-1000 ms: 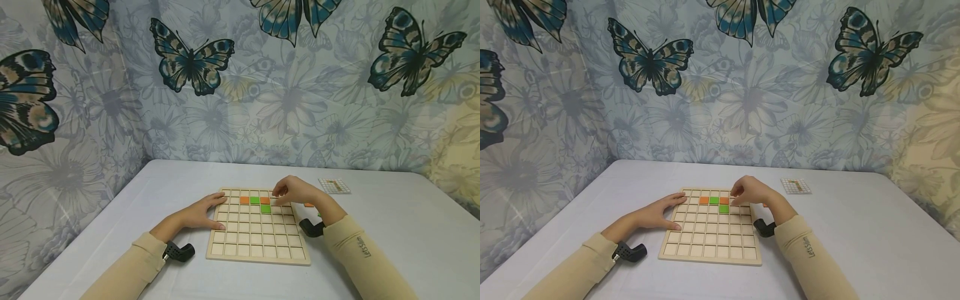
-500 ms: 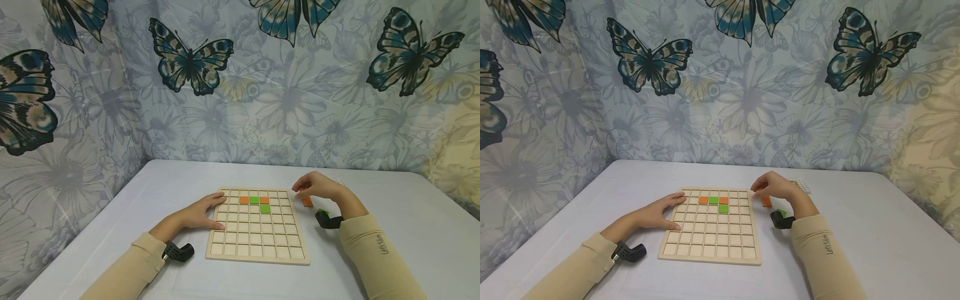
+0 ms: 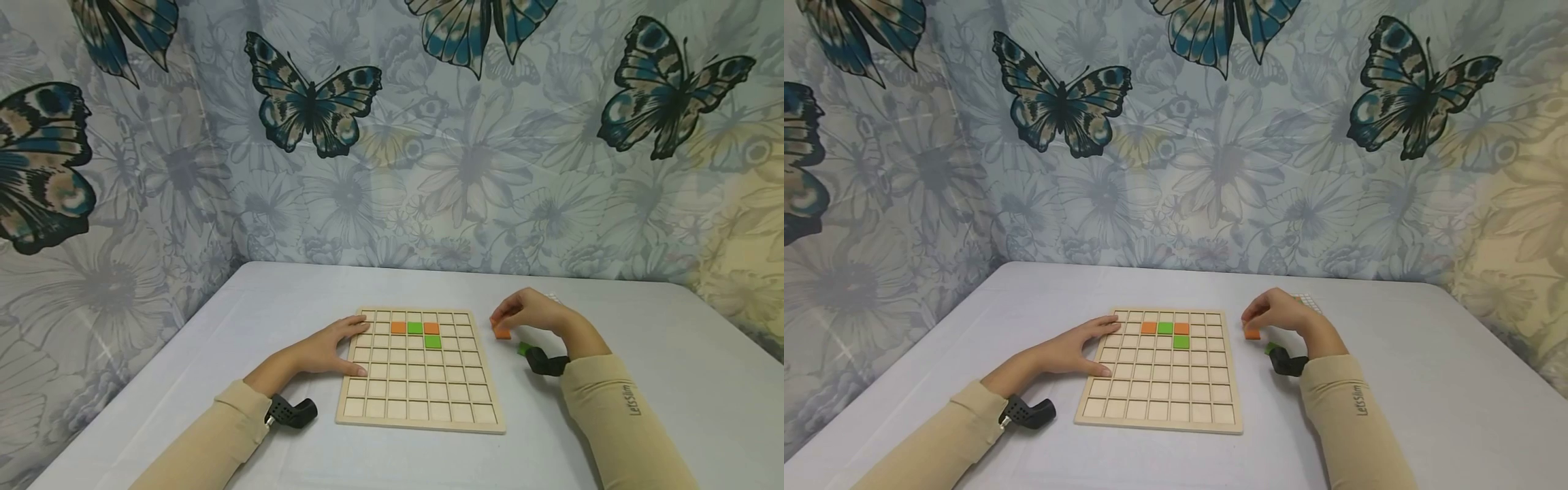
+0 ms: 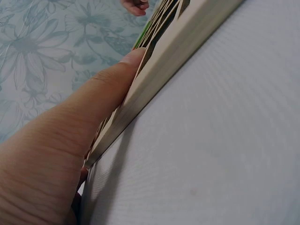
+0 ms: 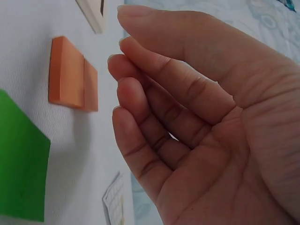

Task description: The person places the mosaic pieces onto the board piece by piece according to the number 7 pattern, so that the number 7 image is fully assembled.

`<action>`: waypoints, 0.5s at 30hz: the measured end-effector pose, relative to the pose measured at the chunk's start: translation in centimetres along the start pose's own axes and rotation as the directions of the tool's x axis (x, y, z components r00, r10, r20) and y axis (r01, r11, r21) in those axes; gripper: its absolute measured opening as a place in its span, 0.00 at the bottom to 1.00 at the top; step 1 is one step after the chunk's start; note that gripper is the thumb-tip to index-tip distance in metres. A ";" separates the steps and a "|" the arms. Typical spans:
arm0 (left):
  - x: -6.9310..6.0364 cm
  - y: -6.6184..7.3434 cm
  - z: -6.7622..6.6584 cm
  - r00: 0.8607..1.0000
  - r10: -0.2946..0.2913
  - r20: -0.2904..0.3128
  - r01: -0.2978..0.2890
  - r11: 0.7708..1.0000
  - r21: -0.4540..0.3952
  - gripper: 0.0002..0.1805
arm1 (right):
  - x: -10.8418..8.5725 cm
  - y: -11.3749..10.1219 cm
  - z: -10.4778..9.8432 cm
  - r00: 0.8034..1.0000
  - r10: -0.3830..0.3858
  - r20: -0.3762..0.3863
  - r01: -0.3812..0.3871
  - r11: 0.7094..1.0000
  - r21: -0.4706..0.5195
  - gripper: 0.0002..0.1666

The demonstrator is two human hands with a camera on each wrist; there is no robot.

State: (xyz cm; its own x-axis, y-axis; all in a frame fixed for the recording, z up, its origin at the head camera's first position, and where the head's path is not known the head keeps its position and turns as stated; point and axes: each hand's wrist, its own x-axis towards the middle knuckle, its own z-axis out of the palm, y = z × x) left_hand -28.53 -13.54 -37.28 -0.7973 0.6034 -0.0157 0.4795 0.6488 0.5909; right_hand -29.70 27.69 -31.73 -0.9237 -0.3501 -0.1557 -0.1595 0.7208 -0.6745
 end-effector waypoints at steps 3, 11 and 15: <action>0.0 0.0 0.1 1.000 -0.007 0.002 0.007 1.000 -0.001 0.51 | -0.2 0.6 -0.2 1.000 0.001 -0.009 -0.001 1.000 0.000 0.17; -0.1 0.1 0.0 1.000 0.004 0.002 -0.004 1.000 -0.015 0.50 | -0.4 1.6 -0.3 1.000 0.028 -0.006 -0.028 1.000 0.014 0.19; -0.2 0.2 0.0 1.000 0.004 0.003 -0.004 1.000 -0.008 0.50 | -0.4 1.8 -0.2 0.999 0.036 -0.007 -0.036 0.999 -0.005 0.19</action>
State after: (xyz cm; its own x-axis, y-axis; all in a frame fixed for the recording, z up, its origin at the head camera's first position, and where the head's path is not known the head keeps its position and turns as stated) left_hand -28.29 -13.48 -37.16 -0.7942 0.6075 -0.0158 0.4797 0.6427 0.5974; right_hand -29.64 29.22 -32.72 -0.9313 -0.3196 -0.1748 -0.1277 0.7359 -0.6649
